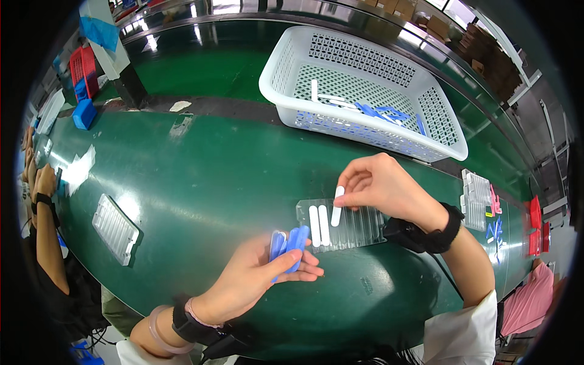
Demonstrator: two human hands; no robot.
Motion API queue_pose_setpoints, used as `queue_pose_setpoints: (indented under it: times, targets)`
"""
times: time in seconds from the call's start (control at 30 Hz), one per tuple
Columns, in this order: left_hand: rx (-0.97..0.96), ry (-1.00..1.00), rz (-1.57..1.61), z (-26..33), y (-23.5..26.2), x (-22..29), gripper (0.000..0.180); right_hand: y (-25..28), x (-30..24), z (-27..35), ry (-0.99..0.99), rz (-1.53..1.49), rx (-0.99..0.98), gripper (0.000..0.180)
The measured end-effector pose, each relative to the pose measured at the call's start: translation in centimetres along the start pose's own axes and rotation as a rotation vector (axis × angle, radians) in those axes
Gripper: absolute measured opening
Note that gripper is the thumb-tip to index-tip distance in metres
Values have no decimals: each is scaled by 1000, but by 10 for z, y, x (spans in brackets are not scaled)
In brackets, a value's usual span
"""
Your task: Placing small white and blue plastic components into specialized transparent plastic trays on a factory assembly line.
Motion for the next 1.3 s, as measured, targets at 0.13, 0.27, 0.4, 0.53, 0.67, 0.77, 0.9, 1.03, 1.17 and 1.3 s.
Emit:
queue_pose_setpoints:
  times: [0.13, 0.27, 0.4, 0.53, 0.67, 0.77, 0.9, 1.03, 1.17, 1.3]
  targets:
    - [0, -6, -24, -4, -2, 1, 18, -1, 8, -3, 35, 254, 18, 28]
    - [38, -12, -21, 3, -2, 5, 19, -12, -17, 28, 432, 656, 171, 39]
    - [39, -23, -18, 2, -3, 4, 18, -33, -15, 42, 49, -406, -147, 24]
    - [86, -40, -20, 0, 1, 2, 18, -23, -16, 44, 95, -542, 71, 11]
    - [108, -19, -60, -3, 0, 2, 18, -6, -13, 49, 766, 346, 384, 13]
    - [108, -54, -16, 2, -1, 4, 19, -28, -4, 65, 908, 710, 304, 26]
    - [68, -41, 57, 1, -1, 2, 18, -32, -8, 83, 886, 747, 293, 32]
    - [42, -33, -39, 1, -2, 1, 18, -33, -14, 76, 461, 38, 179, 28]
    - [-16, -15, -39, 1, -6, 1, 18, -44, -2, 62, 133, -597, -32, 23]
    - [-46, 17, 59, 2, -7, 2, 21, -28, 0, 54, 78, -745, -1, 13]
Point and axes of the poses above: each hand's wrist, its own z-axis away from the middle knuckle, its own y-axis out of the back of the hand, x = y × z, the point moved 4 cm from there along -z, towards the middle knuckle, and after that the axes turned 9 degrees about x, right-handed, at the moved point
